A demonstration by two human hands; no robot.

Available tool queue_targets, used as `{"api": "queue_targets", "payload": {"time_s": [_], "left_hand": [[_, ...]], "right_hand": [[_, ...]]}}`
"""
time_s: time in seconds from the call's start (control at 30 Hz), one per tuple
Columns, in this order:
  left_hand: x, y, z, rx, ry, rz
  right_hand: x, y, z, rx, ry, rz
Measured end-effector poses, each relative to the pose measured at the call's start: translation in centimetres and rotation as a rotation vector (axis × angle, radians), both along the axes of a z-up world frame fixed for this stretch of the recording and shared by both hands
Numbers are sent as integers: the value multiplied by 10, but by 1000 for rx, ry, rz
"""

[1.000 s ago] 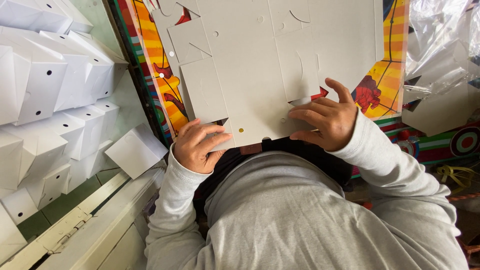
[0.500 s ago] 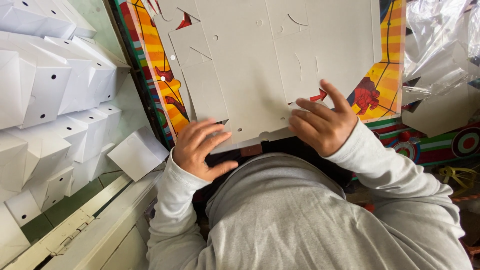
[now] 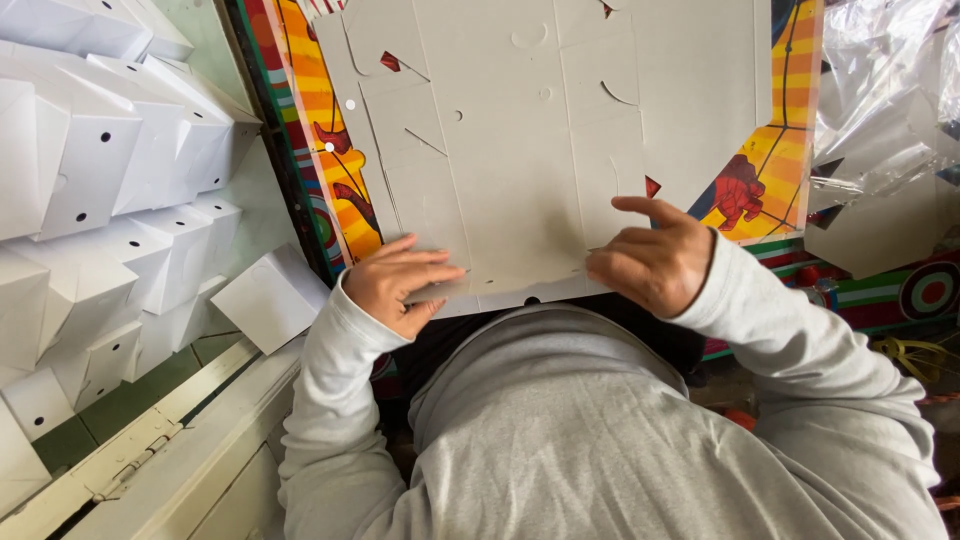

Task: The person folds a flat white paperboard blank into a small box by creasing the sides and tucking flaps into slots. The person completes the assembly by securing the top flaps and holding the finished box.

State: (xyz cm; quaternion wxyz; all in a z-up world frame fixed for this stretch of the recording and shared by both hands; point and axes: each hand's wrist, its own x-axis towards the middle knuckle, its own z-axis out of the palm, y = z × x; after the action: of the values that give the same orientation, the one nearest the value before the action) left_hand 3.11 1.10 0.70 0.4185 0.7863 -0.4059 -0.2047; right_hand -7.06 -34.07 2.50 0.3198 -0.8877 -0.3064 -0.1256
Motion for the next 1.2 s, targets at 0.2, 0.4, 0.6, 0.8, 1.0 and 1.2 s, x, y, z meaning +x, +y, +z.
{"api": "queue_targets", "payload": {"time_s": [0.2,0.4,0.6,0.8,1.0,1.2], "left_hand": [[15,-7,-4,-5,10,270],[12,-4,-39,73,-170,387],[12,-28,-43,-22,-787,333],[-42,-67,-36,50,-719,113],[-55,-63,-45,270,-699,32],[-63,-67,-40,326,-689,47]], "right_hand": [[38,1,-18,-209,5,-274],[56,-2,-55,-327,-70,-303],[59,-3,-68,-349,-147,-313],[52,8,-45,-327,-211,-351],[-19,51,-39,-306,-141,-172],[-22,55,-49,-295,-20,-171]]}}
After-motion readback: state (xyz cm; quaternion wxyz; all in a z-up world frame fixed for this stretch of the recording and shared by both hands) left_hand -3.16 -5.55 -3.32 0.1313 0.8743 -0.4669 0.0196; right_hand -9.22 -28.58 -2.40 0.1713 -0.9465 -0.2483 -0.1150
